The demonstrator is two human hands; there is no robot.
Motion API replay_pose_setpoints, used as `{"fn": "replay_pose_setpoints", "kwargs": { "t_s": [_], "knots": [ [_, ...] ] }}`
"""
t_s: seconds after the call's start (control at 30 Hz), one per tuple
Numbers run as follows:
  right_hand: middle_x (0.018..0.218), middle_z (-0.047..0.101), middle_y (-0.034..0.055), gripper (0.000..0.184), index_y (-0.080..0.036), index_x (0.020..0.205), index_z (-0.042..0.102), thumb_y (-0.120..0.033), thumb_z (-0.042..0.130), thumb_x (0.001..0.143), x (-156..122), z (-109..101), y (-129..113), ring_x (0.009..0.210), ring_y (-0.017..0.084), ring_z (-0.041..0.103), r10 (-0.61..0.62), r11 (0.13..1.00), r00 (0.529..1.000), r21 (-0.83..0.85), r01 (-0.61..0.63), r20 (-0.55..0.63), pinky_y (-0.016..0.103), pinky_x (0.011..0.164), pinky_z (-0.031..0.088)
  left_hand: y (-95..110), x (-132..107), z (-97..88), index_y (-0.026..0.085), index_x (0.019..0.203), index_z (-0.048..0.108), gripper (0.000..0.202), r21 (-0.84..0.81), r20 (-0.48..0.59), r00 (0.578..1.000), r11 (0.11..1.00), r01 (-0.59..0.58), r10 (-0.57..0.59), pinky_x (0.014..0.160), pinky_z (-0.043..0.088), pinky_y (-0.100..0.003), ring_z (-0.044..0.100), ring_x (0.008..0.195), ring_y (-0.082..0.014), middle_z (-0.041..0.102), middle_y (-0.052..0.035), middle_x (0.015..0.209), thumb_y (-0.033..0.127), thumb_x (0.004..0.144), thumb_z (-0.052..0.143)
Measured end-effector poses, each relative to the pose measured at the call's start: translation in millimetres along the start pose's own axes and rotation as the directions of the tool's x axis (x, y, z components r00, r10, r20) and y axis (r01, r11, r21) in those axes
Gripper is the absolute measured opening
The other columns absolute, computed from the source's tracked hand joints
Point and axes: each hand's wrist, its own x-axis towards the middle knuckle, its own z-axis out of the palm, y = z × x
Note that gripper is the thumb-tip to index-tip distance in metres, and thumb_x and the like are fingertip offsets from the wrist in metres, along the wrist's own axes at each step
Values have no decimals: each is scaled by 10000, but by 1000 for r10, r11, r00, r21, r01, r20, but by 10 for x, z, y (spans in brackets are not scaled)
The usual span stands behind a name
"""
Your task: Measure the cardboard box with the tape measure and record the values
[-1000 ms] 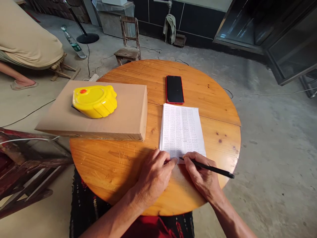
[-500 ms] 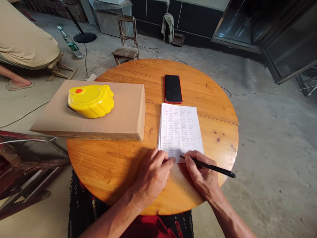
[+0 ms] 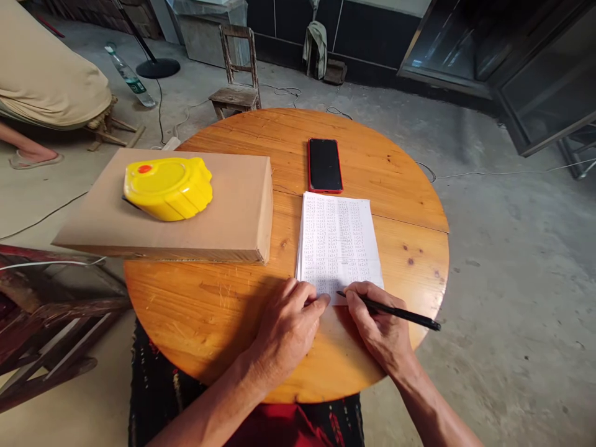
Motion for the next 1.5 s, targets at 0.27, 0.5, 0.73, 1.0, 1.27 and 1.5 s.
{"fn": "replay_pose_setpoints", "kwargs": {
  "t_s": [0.27, 0.5, 0.73, 1.0, 1.27, 1.5],
  "knots": [
    [554, 541, -51, 167, -183, 758, 629, -219, 545, 898, -27, -28, 7, 480, 85, 473, 41, 998, 998, 48, -38, -45, 194, 475, 391, 5, 5, 4, 141, 1048, 694, 297, 2, -13, 1000, 1000, -5, 5, 696, 493, -311, 497, 784, -183, 580, -58, 813, 23, 881, 478],
    [561, 512, -56, 171, -181, 744, 632, -224, 553, 889, 1, -21, -32, 478, 75, 442, 90, 990, 995, 108, -86, -37, 178, 459, 377, 4, 6, 6, 151, 1052, 692, 307, -10, -7, 1000, 1000, 8, -8, 708, 501, -312, 501, 792, -181, 582, -55, 823, 21, 878, 476],
    [599, 551, -39, 152, -181, 762, 636, -216, 558, 888, -15, -17, -10, 519, 89, 471, 83, 993, 996, 83, -81, -29, 196, 501, 398, 7, 9, -9, 148, 1052, 690, 300, -12, 4, 1000, 1000, 14, -14, 707, 507, -316, 508, 797, -183, 586, -58, 828, 22, 880, 479],
    [630, 590, -24, 140, -182, 779, 632, -222, 554, 889, -22, 17, 39, 538, 104, 505, 42, 999, 998, -1, -42, -36, 216, 516, 407, 12, 3, -16, 154, 1043, 683, 308, -12, 27, 999, 1000, 26, -26, 702, 505, -312, 504, 806, -184, 582, -56, 843, 16, 868, 472],
    [589, 570, -31, 151, -178, 767, 628, -226, 550, 887, -10, -8, 8, 516, 105, 503, 27, 999, 999, -36, -28, -31, 220, 501, 403, 12, 8, -20, 151, 1049, 686, 310, -11, 23, 1000, 1000, 16, -15, 706, 508, -310, 503, 802, -180, 581, -54, 835, 18, 874, 468],
    [593, 592, -24, 166, -176, 742, 631, -228, 554, 879, -1, -27, -22, 515, 104, 508, 36, 999, 999, 4, -36, -21, 224, 509, 416, 4, 11, -20, 143, 1058, 688, 311, -10, 20, 1000, 1000, 10, -10, 703, 506, -305, 505, 800, -181, 580, -59, 833, 16, 874, 471]
  ]
}}
